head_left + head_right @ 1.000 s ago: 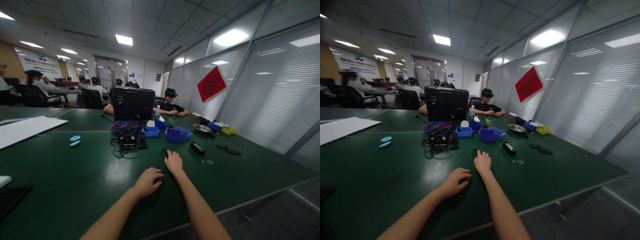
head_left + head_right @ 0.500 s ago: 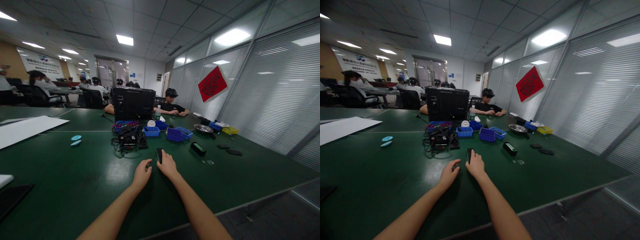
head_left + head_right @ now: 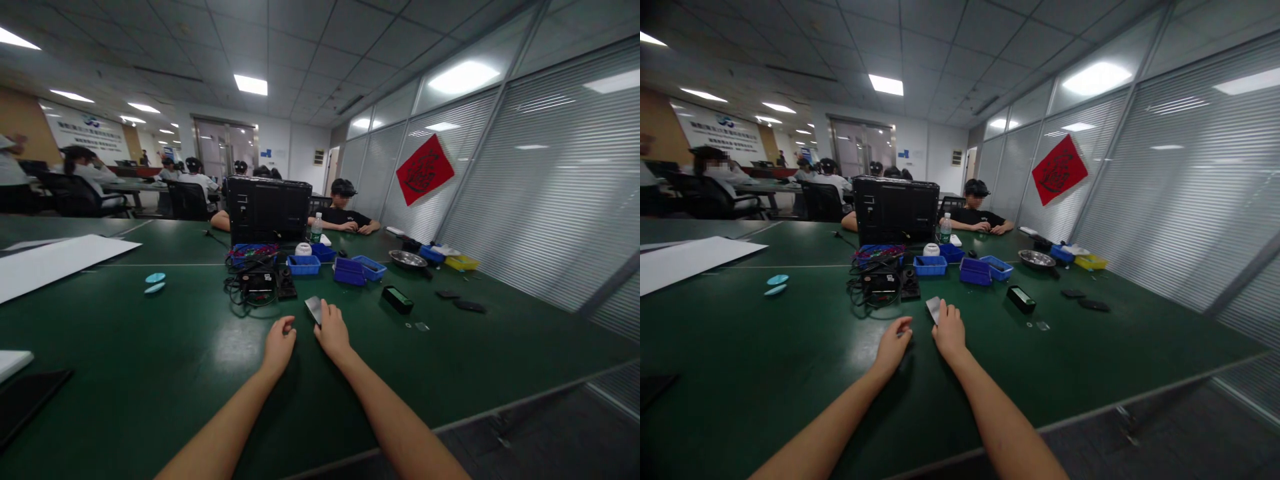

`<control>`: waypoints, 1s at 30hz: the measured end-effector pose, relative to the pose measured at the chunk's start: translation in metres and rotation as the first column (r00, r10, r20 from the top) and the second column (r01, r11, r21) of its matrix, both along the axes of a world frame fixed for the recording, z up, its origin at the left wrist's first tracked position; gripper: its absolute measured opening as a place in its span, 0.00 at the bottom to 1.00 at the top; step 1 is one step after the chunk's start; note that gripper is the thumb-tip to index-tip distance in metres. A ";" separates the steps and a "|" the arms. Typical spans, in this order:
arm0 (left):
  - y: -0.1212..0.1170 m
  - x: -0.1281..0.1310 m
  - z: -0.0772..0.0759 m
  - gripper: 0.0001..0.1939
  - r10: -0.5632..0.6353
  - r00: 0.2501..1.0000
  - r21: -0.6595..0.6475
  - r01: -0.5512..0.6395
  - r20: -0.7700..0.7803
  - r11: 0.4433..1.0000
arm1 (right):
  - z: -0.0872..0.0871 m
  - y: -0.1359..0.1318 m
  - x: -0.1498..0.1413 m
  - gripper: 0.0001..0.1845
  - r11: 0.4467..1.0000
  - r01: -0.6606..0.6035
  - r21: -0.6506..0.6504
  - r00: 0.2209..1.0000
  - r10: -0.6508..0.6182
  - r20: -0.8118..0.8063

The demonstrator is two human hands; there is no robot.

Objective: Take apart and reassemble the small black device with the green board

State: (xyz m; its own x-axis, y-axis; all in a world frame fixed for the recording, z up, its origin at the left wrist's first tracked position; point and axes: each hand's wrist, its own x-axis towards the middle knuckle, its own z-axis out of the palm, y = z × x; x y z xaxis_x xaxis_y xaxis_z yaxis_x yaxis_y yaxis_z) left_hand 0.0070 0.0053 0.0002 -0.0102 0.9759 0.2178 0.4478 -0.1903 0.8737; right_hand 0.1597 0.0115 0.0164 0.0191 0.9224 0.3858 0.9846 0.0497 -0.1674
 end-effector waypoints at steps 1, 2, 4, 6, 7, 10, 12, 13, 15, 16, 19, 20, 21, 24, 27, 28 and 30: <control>0.000 0.000 0.000 0.16 0.007 1.000 0.000 -0.007 0.001 1.000 | 0.001 -0.001 -0.001 0.33 1.000 -0.010 0.015 0.999 0.010 0.037; 0.001 -0.001 0.000 0.16 0.013 1.000 -0.001 -0.013 0.002 1.000 | 0.002 -0.002 -0.003 0.33 0.999 -0.026 0.030 0.997 0.023 0.075; 0.002 -0.002 0.001 0.16 0.031 0.999 -0.007 -0.031 0.008 1.000 | 0.004 -0.005 -0.007 0.31 0.996 -0.074 0.051 0.986 0.065 0.152; 0.002 -0.003 0.001 0.16 0.047 0.999 -0.009 -0.047 0.016 0.999 | 0.005 -0.007 -0.012 0.28 0.990 -0.126 0.065 0.970 0.109 0.217; 0.002 -0.004 0.001 0.16 0.053 0.998 -0.010 -0.052 0.020 0.999 | 0.006 -0.009 -0.014 0.27 0.986 -0.153 0.070 0.961 0.132 0.242; 0.003 -0.005 0.001 0.16 0.055 0.998 -0.013 -0.054 0.028 0.998 | 0.009 -0.012 -0.019 0.26 0.968 -0.240 0.075 0.935 0.209 0.285; 0.003 -0.005 0.001 0.16 0.050 0.998 -0.014 -0.050 0.032 0.999 | 0.012 -0.014 -0.021 0.28 0.959 -0.276 0.068 0.923 0.245 0.296; 0.003 -0.005 0.001 0.16 0.048 0.998 -0.015 -0.048 0.032 0.999 | 0.013 -0.015 -0.022 0.29 0.957 -0.285 0.063 0.920 0.254 0.299; 0.004 -0.005 0.001 0.16 0.046 0.998 -0.021 -0.045 0.032 0.999 | 0.016 -0.018 -0.023 0.30 0.952 -0.302 0.049 0.914 0.274 0.298; 0.004 -0.005 0.000 0.16 0.047 0.998 -0.025 -0.046 0.031 0.999 | 0.018 -0.019 -0.023 0.30 0.947 -0.319 0.039 0.909 0.294 0.294; 0.005 -0.006 0.000 0.16 0.042 0.999 -0.040 -0.040 0.030 0.998 | 0.019 -0.021 -0.024 0.29 0.925 -0.380 0.024 0.896 0.362 0.257; 0.006 -0.006 0.000 0.16 0.039 0.999 -0.046 -0.038 0.033 0.998 | 0.019 -0.022 -0.024 0.28 0.918 -0.396 0.030 0.896 0.379 0.230; 0.006 -0.006 0.000 0.17 0.039 0.998 -0.051 -0.037 0.039 0.998 | 0.018 -0.021 -0.024 0.27 0.913 -0.405 0.047 0.901 0.390 0.191; 0.007 -0.006 -0.001 0.16 0.050 0.996 -0.058 -0.046 0.071 0.997 | 0.011 -0.014 -0.019 0.21 0.911 -0.382 0.154 0.922 0.387 -0.003; 0.007 -0.006 -0.001 0.16 0.064 0.991 -0.064 -0.057 0.114 0.996 | 0.000 -0.001 -0.009 0.21 0.924 -0.265 0.274 0.898 0.340 -0.280; 0.007 -0.006 -0.001 0.16 0.066 0.990 -0.067 -0.057 0.126 0.996 | -0.004 0.004 -0.006 0.21 0.934 -0.221 0.280 0.870 0.318 -0.377; 0.006 -0.005 0.000 0.16 0.062 0.987 -0.069 -0.052 0.145 0.996 | -0.011 0.012 0.000 0.22 0.960 -0.165 0.227 0.789 0.266 -0.553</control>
State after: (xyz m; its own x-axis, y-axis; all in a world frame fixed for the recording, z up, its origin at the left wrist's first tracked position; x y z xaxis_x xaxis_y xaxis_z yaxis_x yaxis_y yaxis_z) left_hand 0.0017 0.0111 0.0002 -0.0936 0.9848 0.1462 0.3222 -0.1089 0.9404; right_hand 0.1598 0.0231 0.0057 0.0911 0.8567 0.5077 0.6701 0.3244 -0.6677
